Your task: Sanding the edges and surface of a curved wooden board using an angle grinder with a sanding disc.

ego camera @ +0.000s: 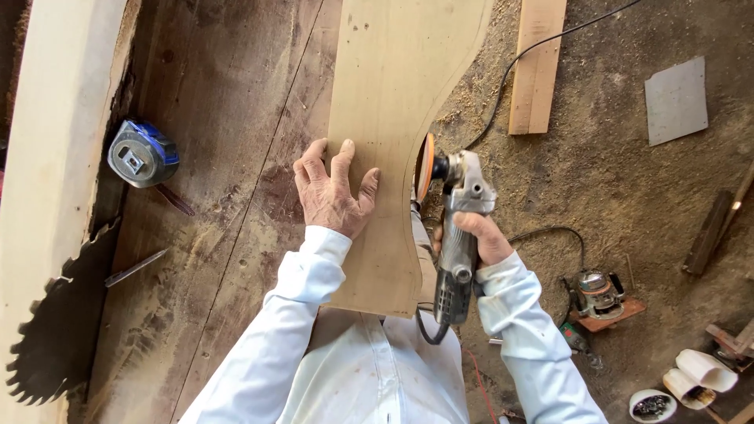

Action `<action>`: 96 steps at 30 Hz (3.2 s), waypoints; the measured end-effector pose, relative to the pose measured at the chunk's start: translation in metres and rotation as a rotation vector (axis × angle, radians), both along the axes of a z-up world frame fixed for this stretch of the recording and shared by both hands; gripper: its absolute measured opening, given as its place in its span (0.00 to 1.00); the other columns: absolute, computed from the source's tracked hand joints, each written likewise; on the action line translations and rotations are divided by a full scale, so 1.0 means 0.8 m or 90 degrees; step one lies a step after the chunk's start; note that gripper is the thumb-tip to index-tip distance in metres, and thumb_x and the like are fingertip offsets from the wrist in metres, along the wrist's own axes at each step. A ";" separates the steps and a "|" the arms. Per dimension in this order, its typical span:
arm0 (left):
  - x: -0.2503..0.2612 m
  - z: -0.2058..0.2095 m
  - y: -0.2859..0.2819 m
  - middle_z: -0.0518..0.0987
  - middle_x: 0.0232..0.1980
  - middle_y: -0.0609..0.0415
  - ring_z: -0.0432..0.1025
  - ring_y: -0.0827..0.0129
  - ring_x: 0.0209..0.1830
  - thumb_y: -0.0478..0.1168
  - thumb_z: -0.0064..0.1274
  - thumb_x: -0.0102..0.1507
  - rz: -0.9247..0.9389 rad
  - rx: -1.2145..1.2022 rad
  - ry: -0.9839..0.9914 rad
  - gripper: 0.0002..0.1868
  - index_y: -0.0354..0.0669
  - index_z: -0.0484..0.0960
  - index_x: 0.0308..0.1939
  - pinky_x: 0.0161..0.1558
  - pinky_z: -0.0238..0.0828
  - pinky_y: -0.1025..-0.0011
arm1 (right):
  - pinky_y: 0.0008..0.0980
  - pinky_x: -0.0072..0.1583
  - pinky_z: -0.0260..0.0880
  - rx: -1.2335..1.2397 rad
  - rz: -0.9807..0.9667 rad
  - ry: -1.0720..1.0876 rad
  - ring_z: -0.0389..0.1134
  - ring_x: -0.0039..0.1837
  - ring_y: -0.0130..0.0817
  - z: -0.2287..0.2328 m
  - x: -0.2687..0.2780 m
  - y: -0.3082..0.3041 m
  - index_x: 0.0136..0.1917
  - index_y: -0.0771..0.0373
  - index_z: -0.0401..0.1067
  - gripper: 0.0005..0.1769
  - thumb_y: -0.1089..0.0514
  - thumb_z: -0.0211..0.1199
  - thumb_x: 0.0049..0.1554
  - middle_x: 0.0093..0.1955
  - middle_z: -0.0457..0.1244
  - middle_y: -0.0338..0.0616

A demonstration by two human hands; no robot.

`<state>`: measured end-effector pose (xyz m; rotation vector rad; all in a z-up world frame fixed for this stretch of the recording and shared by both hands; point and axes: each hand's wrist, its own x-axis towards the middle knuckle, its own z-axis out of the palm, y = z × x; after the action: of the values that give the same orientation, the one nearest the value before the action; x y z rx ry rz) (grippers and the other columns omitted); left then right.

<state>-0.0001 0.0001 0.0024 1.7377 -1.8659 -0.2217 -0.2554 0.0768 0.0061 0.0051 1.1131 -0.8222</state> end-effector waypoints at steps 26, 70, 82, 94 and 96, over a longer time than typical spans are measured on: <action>0.000 -0.003 -0.001 0.69 0.59 0.44 0.68 0.45 0.57 0.56 0.63 0.60 0.003 -0.014 0.008 0.26 0.52 0.78 0.58 0.56 0.68 0.51 | 0.53 0.32 0.75 -0.122 0.096 -0.028 0.72 0.31 0.62 -0.010 -0.026 0.077 0.49 0.76 0.71 0.16 0.64 0.66 0.49 0.31 0.66 0.69; 0.000 0.006 -0.004 0.68 0.59 0.42 0.65 0.44 0.58 0.53 0.65 0.63 -0.056 -0.028 0.004 0.27 0.45 0.78 0.61 0.57 0.67 0.53 | 0.44 0.36 0.74 -0.082 0.218 0.002 0.74 0.30 0.48 -0.005 -0.050 0.106 0.35 0.72 0.75 0.11 0.60 0.71 0.46 0.28 0.69 0.61; -0.001 0.007 -0.004 0.68 0.59 0.42 0.65 0.44 0.58 0.52 0.65 0.63 -0.051 -0.022 0.006 0.27 0.46 0.78 0.61 0.56 0.67 0.53 | 0.45 0.35 0.74 -0.082 0.235 -0.010 0.73 0.30 0.50 -0.038 -0.060 0.134 0.36 0.72 0.75 0.10 0.62 0.71 0.45 0.29 0.69 0.62; 0.002 0.000 -0.003 0.68 0.60 0.43 0.66 0.46 0.58 0.54 0.65 0.62 -0.046 -0.018 -0.006 0.28 0.48 0.78 0.61 0.55 0.69 0.55 | 0.50 0.31 0.76 -0.060 0.128 -0.006 0.73 0.28 0.57 -0.008 -0.035 0.092 0.37 0.77 0.73 0.10 0.68 0.70 0.43 0.27 0.67 0.68; 0.002 0.002 -0.003 0.68 0.60 0.42 0.66 0.45 0.58 0.53 0.65 0.62 -0.046 -0.018 -0.004 0.27 0.48 0.78 0.61 0.55 0.69 0.54 | 0.47 0.32 0.75 -0.069 0.165 -0.006 0.73 0.28 0.52 0.011 -0.039 0.086 0.35 0.73 0.74 0.10 0.64 0.72 0.43 0.27 0.67 0.64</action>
<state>0.0012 -0.0021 0.0041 1.6568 -1.9291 -0.2173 -0.2864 0.1455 0.0150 -0.2220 1.0337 -0.6480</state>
